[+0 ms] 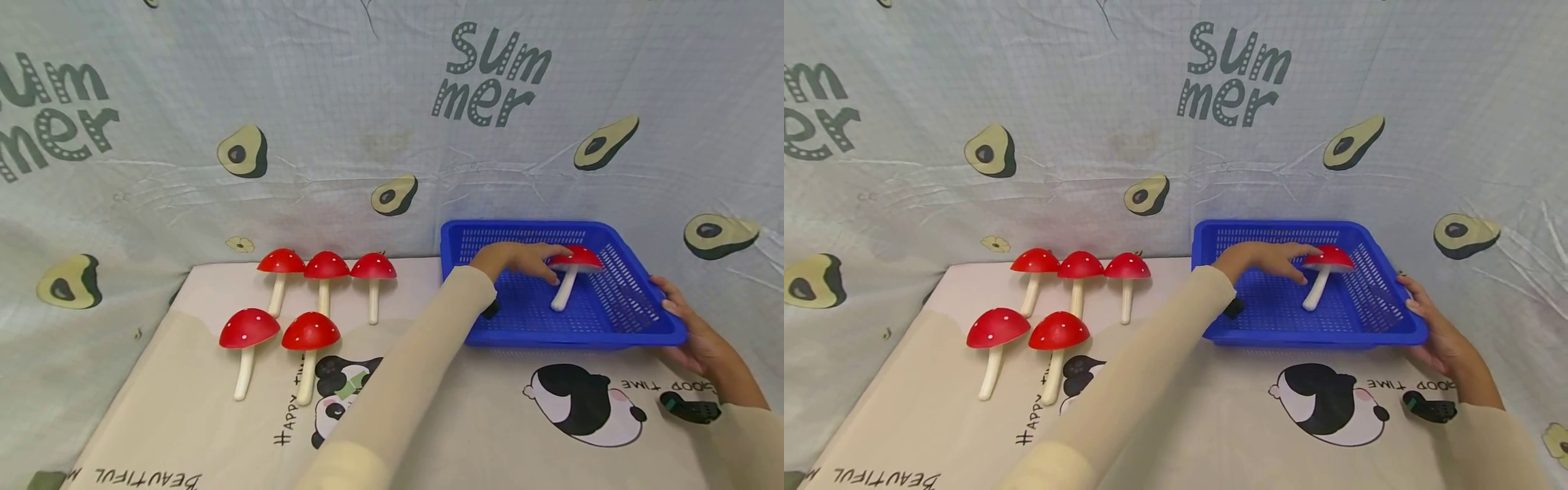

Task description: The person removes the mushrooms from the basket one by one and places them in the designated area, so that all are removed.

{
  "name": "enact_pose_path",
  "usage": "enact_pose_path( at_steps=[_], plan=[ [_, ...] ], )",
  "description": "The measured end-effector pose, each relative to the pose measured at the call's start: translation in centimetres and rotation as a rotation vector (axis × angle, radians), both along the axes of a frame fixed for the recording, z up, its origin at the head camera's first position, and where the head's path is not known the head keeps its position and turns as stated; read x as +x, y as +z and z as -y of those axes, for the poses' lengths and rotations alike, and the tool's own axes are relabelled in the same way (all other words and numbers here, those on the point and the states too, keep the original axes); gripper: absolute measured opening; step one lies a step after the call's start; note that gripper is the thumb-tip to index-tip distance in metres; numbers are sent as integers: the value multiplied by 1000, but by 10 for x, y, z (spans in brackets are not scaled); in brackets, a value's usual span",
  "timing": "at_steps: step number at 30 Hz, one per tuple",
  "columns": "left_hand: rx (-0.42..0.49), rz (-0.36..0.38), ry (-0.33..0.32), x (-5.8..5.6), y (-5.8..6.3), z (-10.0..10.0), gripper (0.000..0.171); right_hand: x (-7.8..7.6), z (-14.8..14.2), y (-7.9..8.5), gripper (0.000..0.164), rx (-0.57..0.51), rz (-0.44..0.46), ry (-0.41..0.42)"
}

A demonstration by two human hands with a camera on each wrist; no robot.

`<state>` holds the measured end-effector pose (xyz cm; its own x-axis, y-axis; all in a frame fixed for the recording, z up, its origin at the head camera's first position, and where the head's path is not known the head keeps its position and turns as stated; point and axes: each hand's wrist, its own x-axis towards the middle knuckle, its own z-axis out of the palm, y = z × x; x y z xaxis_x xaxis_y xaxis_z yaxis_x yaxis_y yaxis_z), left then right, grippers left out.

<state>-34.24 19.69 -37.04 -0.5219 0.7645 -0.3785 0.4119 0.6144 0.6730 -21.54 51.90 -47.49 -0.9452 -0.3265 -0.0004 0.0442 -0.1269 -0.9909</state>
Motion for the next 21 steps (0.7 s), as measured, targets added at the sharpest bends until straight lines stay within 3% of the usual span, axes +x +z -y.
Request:
enact_pose_path(
  at_steps=[4,12,21],
  plan=[
    [22,-24,18,2,-3,-1,76,1,1,1,52,4,-4,-7],
    [63,30,24,-2,-16,-4,78,0,4,1,53,30,5,-25],
    [10,76,131,-4,-30,-11,77,0,1,-1,52,-3,0,3]
  ],
)
